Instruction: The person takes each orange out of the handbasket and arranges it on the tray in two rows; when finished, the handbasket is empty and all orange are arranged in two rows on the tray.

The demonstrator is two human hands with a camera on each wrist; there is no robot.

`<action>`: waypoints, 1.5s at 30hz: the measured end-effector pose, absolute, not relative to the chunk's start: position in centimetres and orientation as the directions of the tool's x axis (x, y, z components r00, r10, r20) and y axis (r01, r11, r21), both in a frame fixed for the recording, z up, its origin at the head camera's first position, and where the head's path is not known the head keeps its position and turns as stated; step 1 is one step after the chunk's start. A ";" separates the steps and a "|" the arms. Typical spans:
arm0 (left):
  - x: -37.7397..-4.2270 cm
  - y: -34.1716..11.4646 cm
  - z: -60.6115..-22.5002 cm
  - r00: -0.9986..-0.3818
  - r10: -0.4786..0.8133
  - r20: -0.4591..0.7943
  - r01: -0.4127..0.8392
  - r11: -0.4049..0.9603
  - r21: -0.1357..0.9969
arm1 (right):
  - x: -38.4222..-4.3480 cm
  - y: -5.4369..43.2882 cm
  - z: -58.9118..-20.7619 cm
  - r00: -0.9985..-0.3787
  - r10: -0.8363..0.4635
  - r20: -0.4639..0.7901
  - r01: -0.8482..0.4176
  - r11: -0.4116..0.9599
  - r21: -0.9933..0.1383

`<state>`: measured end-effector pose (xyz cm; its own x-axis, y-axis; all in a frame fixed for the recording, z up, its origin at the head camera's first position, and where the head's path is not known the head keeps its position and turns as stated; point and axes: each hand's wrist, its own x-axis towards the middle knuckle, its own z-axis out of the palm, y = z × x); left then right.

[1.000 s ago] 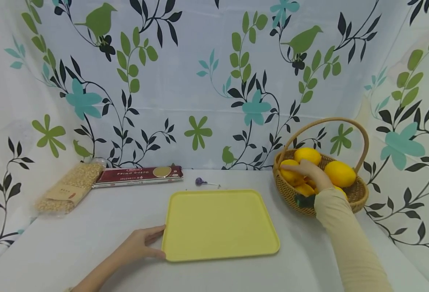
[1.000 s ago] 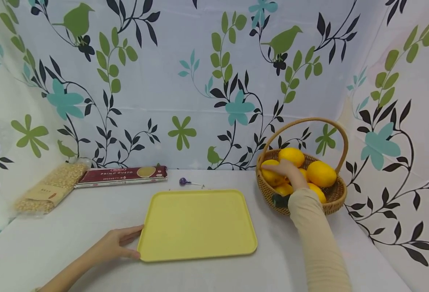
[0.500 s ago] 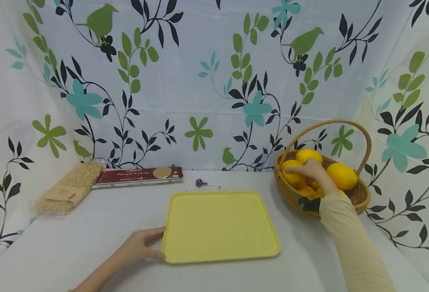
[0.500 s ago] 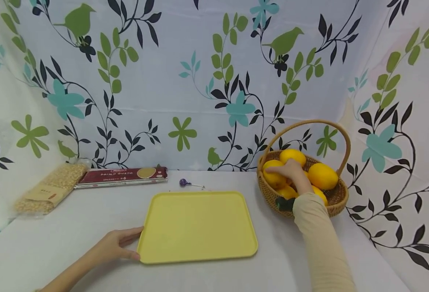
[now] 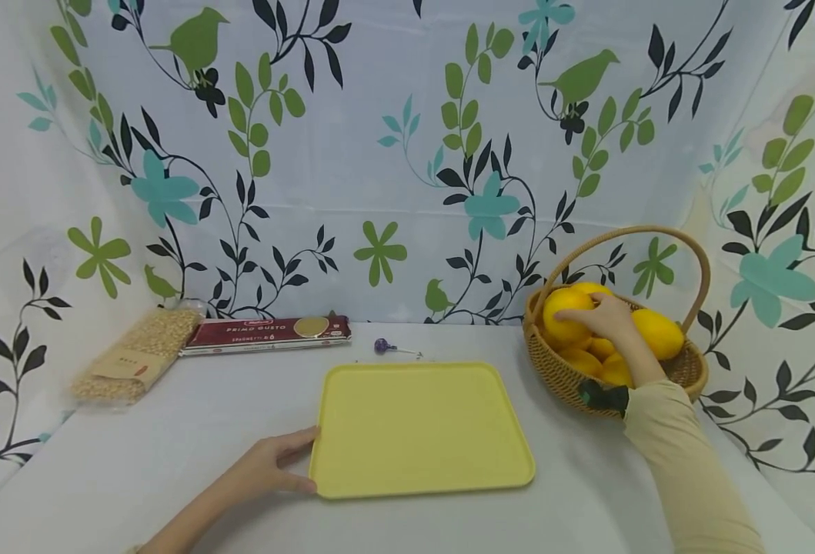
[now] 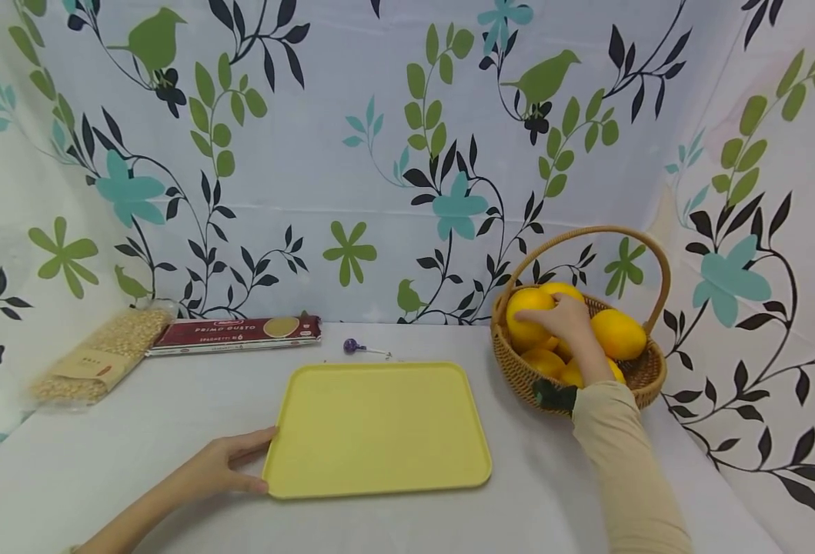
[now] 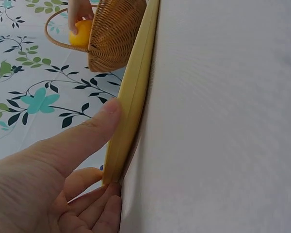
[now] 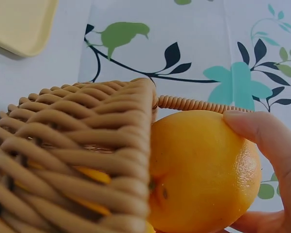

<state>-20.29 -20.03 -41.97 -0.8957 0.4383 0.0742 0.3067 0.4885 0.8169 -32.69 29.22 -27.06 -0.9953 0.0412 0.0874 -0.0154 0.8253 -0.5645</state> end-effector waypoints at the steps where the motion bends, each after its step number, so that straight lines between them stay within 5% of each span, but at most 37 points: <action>1: -20.3 -20.1 -42.0 -0.893 0.444 0.081 0.320 0.496 0.807 | -32.7 29.3 -27.1 -0.995 0.036 0.095 -0.023 0.826 -0.563; 11: -20.3 -20.5 -42.1 -0.871 0.471 0.143 0.416 0.549 0.725 | -30.7 29.3 -27.0 -0.979 0.032 0.201 -0.094 0.805 -0.586; 22: -20.5 -20.5 -42.5 -0.896 0.431 0.107 0.349 0.534 0.770 | -28.6 28.4 -25.4 -0.968 0.070 0.240 -0.118 0.720 -0.684; 32: -20.5 -20.1 -42.5 -0.896 0.435 0.093 0.342 0.541 0.768 | -26.4 24.7 -24.5 -0.972 -0.042 0.231 -0.198 0.677 -0.709; 45: -20.5 -20.2 -42.4 -0.899 0.431 0.084 0.334 0.546 0.768 | -28.6 19.1 -27.3 -0.941 -0.192 0.277 -0.336 0.470 -0.816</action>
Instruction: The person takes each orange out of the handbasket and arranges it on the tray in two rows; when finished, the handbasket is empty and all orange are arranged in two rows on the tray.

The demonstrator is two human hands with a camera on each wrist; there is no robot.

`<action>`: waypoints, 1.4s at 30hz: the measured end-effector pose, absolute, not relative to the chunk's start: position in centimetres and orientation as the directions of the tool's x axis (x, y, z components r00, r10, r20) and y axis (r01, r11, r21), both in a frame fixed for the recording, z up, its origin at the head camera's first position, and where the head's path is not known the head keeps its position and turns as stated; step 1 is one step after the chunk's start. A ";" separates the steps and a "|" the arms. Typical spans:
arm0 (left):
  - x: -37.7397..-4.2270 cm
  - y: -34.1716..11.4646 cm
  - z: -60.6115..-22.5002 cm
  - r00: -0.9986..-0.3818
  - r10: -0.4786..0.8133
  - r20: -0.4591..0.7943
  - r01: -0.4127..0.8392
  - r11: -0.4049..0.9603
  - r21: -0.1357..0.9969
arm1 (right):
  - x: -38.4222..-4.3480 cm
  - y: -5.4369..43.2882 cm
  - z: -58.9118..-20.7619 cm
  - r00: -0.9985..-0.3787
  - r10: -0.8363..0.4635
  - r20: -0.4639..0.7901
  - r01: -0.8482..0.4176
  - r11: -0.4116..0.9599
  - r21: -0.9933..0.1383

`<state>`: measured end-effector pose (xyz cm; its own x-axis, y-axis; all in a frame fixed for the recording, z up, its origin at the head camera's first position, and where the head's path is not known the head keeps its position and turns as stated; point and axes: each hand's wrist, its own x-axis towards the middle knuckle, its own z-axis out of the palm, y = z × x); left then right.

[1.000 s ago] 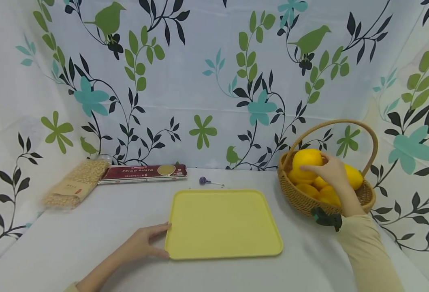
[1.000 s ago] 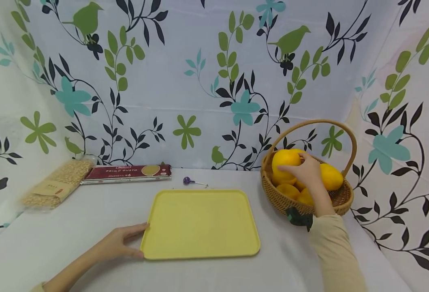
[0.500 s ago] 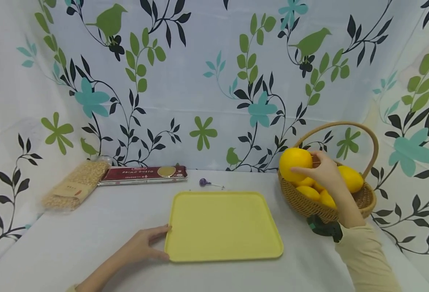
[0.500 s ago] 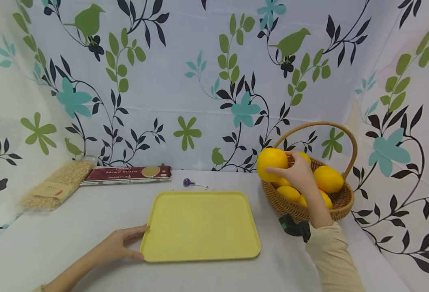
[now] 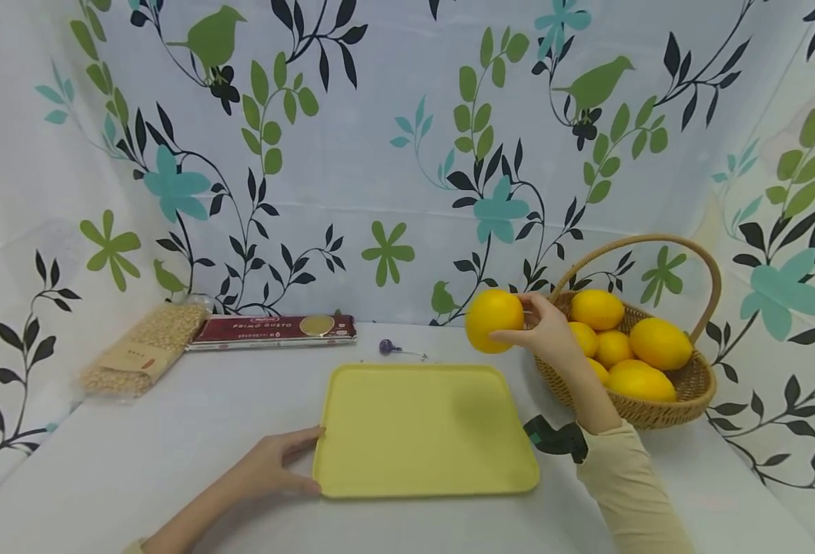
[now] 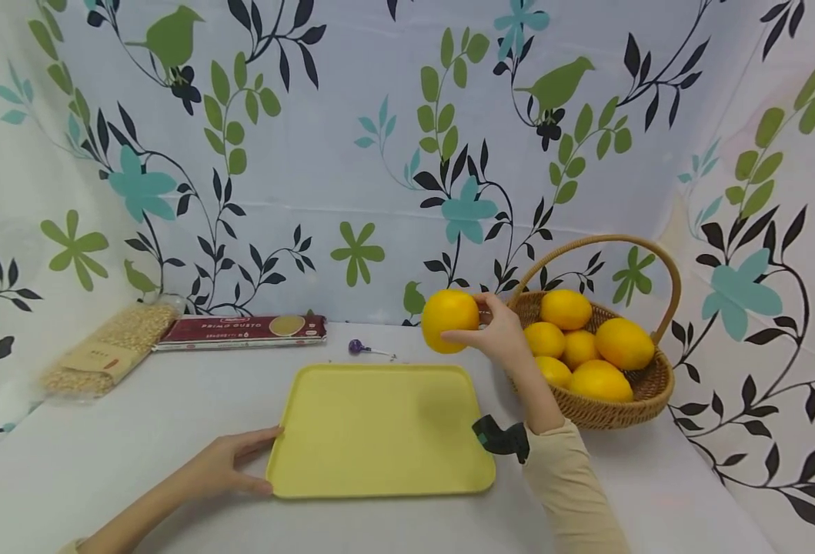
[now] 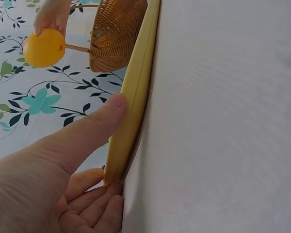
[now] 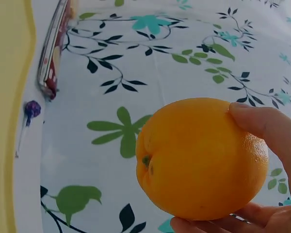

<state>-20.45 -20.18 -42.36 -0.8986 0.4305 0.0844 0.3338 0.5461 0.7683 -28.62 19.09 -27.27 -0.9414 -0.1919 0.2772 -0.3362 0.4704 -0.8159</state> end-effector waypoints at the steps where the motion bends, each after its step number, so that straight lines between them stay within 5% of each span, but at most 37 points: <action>1: -20.4 -20.2 -42.4 -0.897 0.434 0.087 0.339 0.545 0.767 | -28.7 18.5 -27.5 -0.940 -0.198 0.279 -0.341 0.464 -0.818; 19: -20.5 -19.9 -42.4 -0.880 0.453 0.142 0.394 0.530 0.751 | -30.0 9.1 -30.4 -0.890 -0.329 0.316 -0.413 0.284 -0.865; 42: -20.5 -20.5 -42.7 -0.888 0.442 0.131 0.377 0.535 0.756 | -33.3 2.6 -37.0 -0.870 -0.383 0.309 -0.446 0.345 -0.826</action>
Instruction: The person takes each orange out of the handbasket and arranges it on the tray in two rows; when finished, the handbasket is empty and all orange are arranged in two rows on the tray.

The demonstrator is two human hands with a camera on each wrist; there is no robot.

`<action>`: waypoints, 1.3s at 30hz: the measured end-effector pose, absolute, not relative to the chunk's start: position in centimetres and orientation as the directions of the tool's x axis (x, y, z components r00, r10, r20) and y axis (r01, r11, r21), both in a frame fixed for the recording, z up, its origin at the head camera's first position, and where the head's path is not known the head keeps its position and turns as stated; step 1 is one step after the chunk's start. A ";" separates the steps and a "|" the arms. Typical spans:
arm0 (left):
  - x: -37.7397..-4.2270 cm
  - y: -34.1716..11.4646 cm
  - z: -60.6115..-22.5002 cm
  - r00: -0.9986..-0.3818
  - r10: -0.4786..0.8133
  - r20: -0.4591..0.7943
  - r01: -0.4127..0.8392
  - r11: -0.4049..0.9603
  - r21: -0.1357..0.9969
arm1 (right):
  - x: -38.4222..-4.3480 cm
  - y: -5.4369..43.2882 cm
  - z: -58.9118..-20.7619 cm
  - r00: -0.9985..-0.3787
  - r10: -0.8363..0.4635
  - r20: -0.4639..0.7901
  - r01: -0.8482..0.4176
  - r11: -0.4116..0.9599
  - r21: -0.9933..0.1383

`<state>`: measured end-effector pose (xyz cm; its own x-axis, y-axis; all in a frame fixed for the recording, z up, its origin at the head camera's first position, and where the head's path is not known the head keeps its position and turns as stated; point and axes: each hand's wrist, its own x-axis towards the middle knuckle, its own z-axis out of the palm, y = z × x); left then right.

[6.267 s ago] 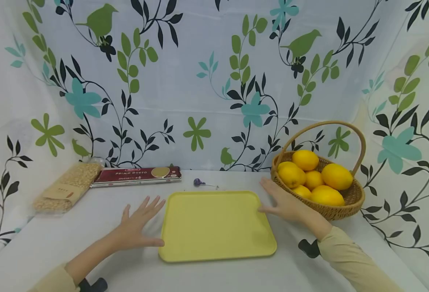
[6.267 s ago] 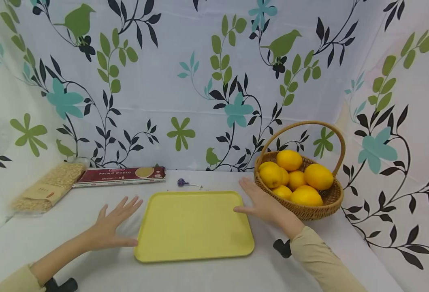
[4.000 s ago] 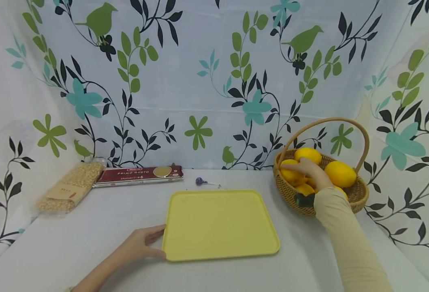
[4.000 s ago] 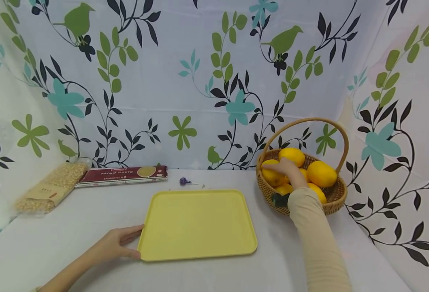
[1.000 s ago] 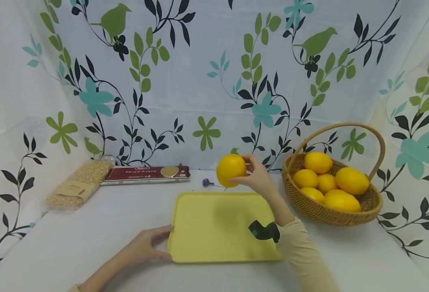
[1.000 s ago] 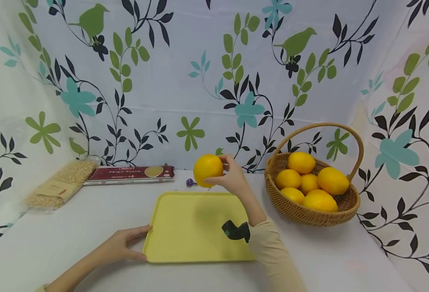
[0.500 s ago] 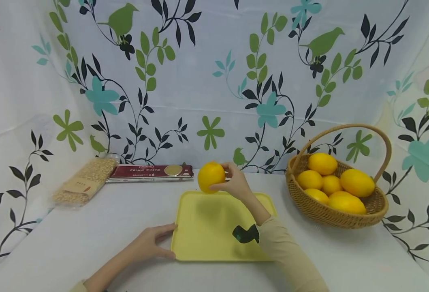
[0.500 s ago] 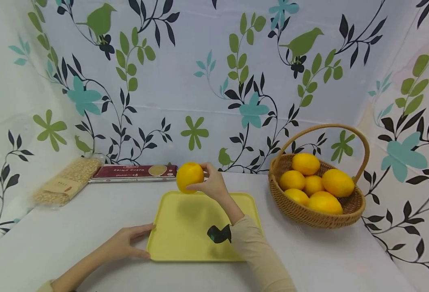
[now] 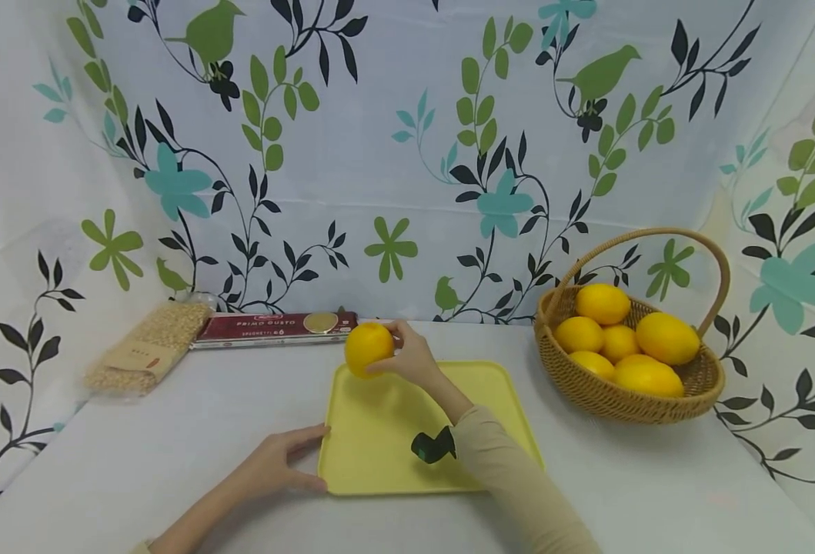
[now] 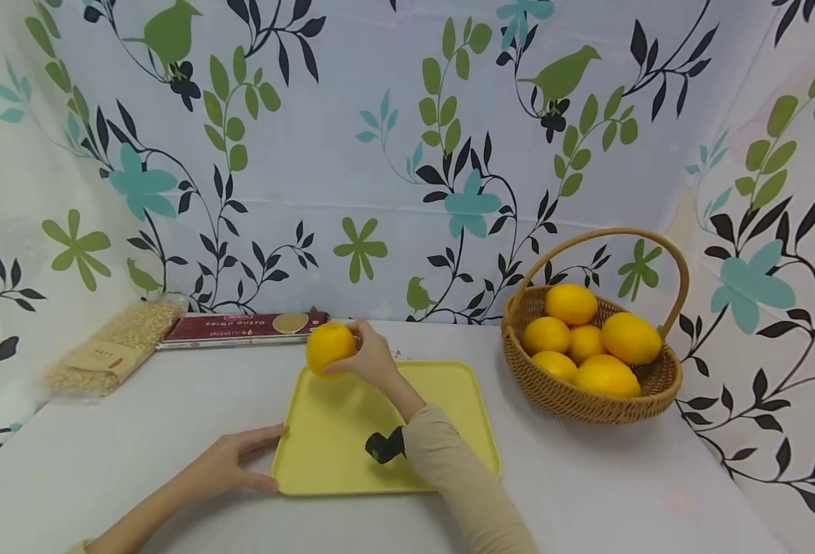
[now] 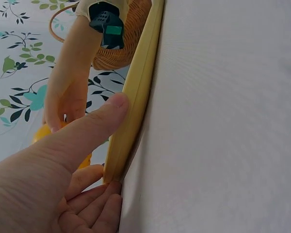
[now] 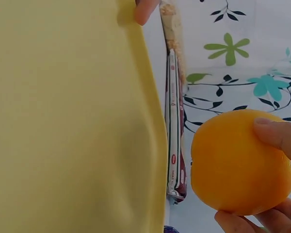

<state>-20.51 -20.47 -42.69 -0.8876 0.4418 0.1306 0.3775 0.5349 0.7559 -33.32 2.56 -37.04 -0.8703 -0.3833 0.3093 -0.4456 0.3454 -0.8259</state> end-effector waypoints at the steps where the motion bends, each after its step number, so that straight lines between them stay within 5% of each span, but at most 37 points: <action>1: -20.5 -20.5 -42.7 -0.888 0.441 0.131 0.378 0.537 0.754 | -33.3 2.4 -37.1 -0.874 -0.381 0.304 -0.440 0.352 -0.826; 39: -20.2 -20.1 -42.8 -0.914 0.403 0.052 0.255 0.468 0.846 | -33.8 -0.8 -39.9 -0.913 -0.354 0.204 -0.330 0.347 -0.878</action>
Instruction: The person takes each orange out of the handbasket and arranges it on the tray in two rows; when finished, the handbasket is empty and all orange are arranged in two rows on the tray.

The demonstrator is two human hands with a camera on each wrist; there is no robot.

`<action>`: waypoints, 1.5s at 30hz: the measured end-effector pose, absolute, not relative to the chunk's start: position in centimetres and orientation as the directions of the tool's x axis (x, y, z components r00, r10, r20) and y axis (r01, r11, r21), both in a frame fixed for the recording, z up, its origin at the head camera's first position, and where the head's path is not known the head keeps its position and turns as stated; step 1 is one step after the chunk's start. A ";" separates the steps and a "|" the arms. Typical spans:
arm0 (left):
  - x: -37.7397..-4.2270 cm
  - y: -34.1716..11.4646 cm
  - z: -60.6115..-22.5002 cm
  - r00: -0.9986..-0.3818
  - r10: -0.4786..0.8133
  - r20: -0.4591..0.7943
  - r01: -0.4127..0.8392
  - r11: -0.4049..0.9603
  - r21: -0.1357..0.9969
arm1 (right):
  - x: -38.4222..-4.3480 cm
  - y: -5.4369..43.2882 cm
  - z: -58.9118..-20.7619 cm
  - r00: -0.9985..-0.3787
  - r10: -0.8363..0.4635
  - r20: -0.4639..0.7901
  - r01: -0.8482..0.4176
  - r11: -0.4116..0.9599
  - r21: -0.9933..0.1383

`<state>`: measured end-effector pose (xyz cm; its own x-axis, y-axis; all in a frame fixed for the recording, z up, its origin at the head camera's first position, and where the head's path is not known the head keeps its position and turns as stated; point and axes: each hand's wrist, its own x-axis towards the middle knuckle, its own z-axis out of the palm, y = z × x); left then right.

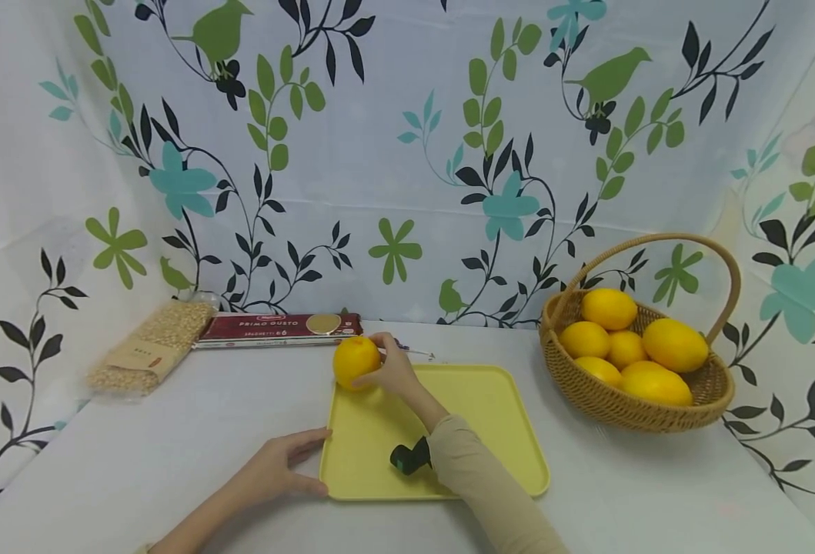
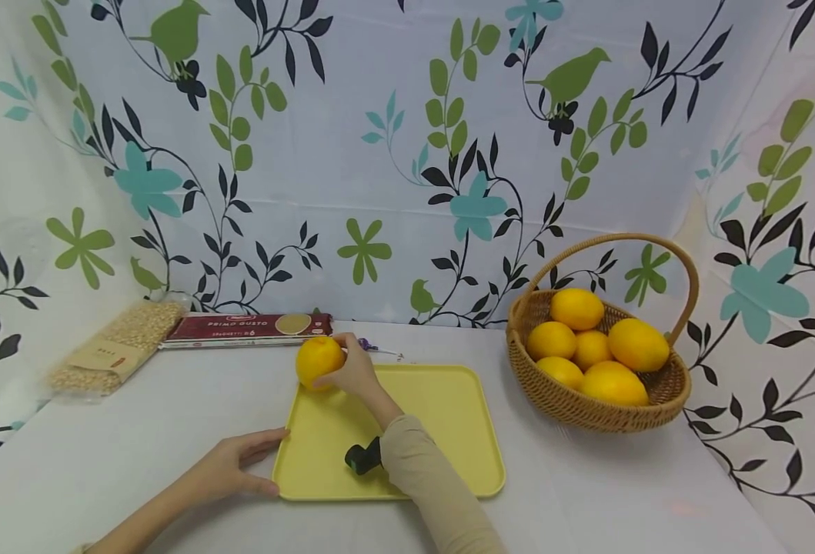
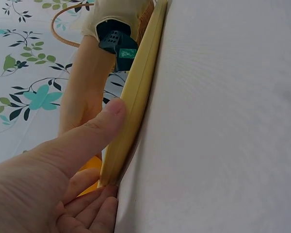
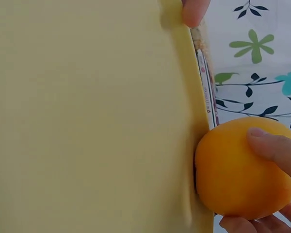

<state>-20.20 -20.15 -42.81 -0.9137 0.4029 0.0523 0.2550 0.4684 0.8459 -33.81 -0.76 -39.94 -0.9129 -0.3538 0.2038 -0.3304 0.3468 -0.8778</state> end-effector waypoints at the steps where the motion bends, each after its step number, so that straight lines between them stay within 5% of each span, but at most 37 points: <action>1: -20.2 -20.1 -42.8 -0.914 0.402 0.052 0.254 0.467 0.847 | -33.7 -0.7 -40.0 -0.912 -0.356 0.204 -0.330 0.340 -0.881; 29: -20.7 -19.8 -42.6 -0.929 0.368 0.028 0.215 0.478 0.852 | -33.8 0.5 -38.8 -0.934 -0.344 0.093 -0.221 0.356 -0.908; 45: -20.1 -19.8 -43.4 -0.940 0.342 0.008 0.189 0.500 0.845 | -30.9 6.0 -33.3 -0.871 -0.449 0.198 -0.344 0.271 -0.899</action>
<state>-20.13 -19.77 -43.36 -0.9397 0.3418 0.0083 0.1893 0.5000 0.8451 -30.95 6.01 -33.30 -0.8714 -0.4489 0.1982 -0.3440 0.2708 -0.8991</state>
